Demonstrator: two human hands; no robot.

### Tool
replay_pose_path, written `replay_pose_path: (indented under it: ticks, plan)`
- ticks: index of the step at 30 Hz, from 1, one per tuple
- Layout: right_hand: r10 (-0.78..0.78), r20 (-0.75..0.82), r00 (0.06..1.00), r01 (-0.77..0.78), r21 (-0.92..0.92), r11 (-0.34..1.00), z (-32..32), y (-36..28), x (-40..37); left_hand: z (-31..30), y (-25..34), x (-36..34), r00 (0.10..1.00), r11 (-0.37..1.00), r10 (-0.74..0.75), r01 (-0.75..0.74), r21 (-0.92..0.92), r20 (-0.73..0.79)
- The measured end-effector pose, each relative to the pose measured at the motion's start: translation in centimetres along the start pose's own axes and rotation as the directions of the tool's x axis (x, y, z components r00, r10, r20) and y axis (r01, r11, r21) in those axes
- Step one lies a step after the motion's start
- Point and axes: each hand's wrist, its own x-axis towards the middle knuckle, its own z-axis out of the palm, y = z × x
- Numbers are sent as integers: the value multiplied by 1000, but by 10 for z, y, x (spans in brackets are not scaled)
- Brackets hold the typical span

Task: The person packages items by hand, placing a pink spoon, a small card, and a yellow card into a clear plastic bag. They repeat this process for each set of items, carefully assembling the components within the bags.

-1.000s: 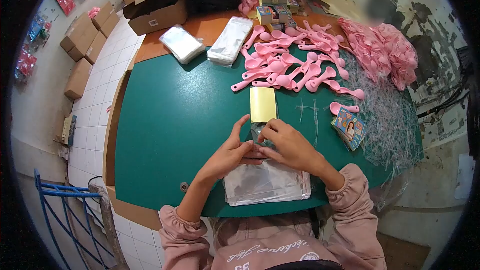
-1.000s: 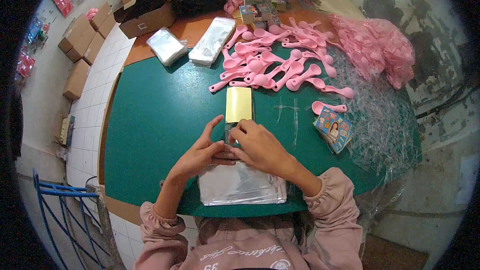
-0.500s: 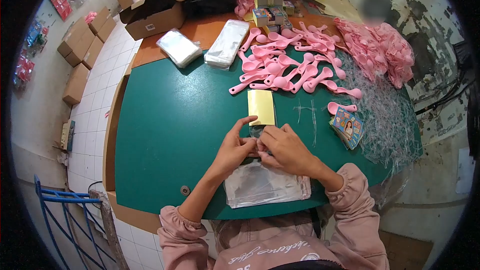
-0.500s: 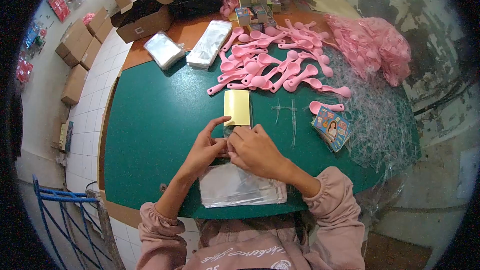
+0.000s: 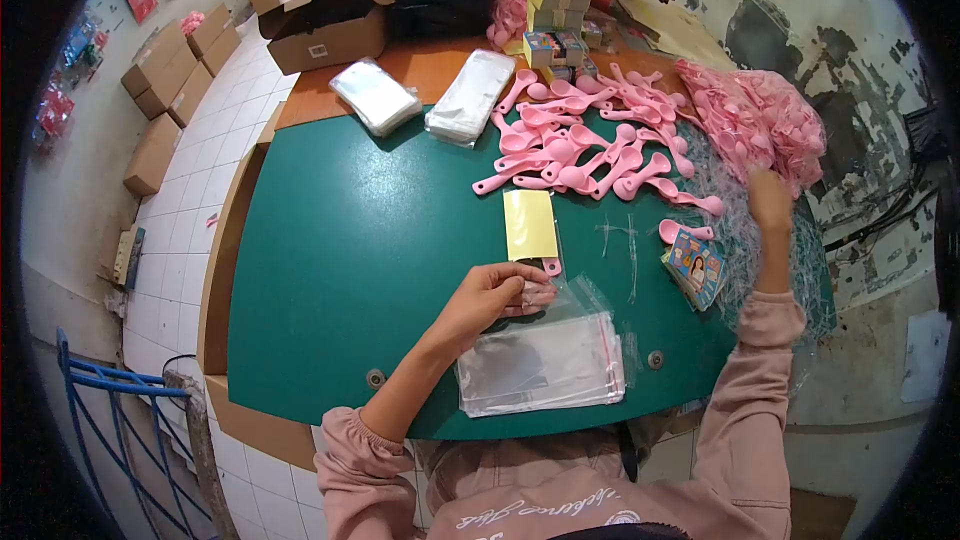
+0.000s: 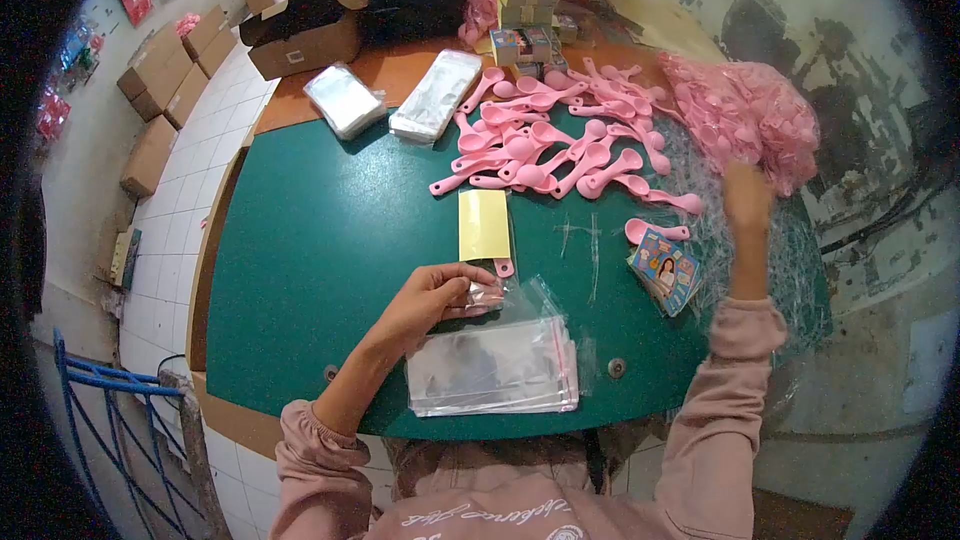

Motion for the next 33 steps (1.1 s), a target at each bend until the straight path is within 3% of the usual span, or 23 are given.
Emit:
replay_pose_path:
  ticks: [1,2,3,4,5,6,9,14,16,17,19,20,22,25,31,33]
  plan:
    - [135,-225,965,-232,-493,838,5,9,-1,2,1,-2,1000,1000,2,-2,3,2]
    - [120,-478,870,-481,-773,413,9,14,0,2,4,-2,1000,1000,-1,1,-2,-16]
    - [-137,-342,930,-92,-577,811,24,6,-2,3,5,-2,999,1000,-4,4,-12,-37]
    - [-416,-308,856,363,-215,907,49,-14,-7,2,5,-1,1000,999,4,-5,-41,-29]
    - [-590,-129,797,590,-43,806,63,-70,-20,1,2,0,1000,999,-5,4,-32,-28]
    - [-463,-16,886,458,184,870,90,-98,-32,-1,-2,3,999,997,23,-25,-79,-29]
    - [-531,-4,847,525,153,837,147,-115,-32,-4,-1,3,997,988,62,-68,-142,-40]
    - [-367,-74,927,351,514,783,172,-104,-27,-9,4,1,996,993,81,-83,-85,-24]
    - [-294,-79,952,271,662,698,172,-100,-28,1,13,-6,959,878,180,-56,476,-219]
    - [-287,-83,954,267,666,697,174,-96,-25,3,14,-5,961,876,174,-51,480,-214]
    - [-323,-21,946,225,759,611,182,-87,-21,7,11,-3,920,672,372,-173,720,-126]
    - [-317,-25,948,223,763,607,182,-86,-20,7,6,1,870,599,487,-269,755,-76]
    - [-317,100,943,103,820,563,179,-89,-21,1,0,4,877,605,472,-244,758,-94]
    - [-216,136,967,19,807,591,176,-96,-22,0,-1,7,873,686,452,-209,697,-183]
    - [-58,80,995,-36,840,541,178,-104,-22,-5,-7,11,907,750,339,-100,654,-250]
    - [-48,76,996,-36,828,559,179,-104,-23,1,-3,11,879,870,317,-120,479,-356]
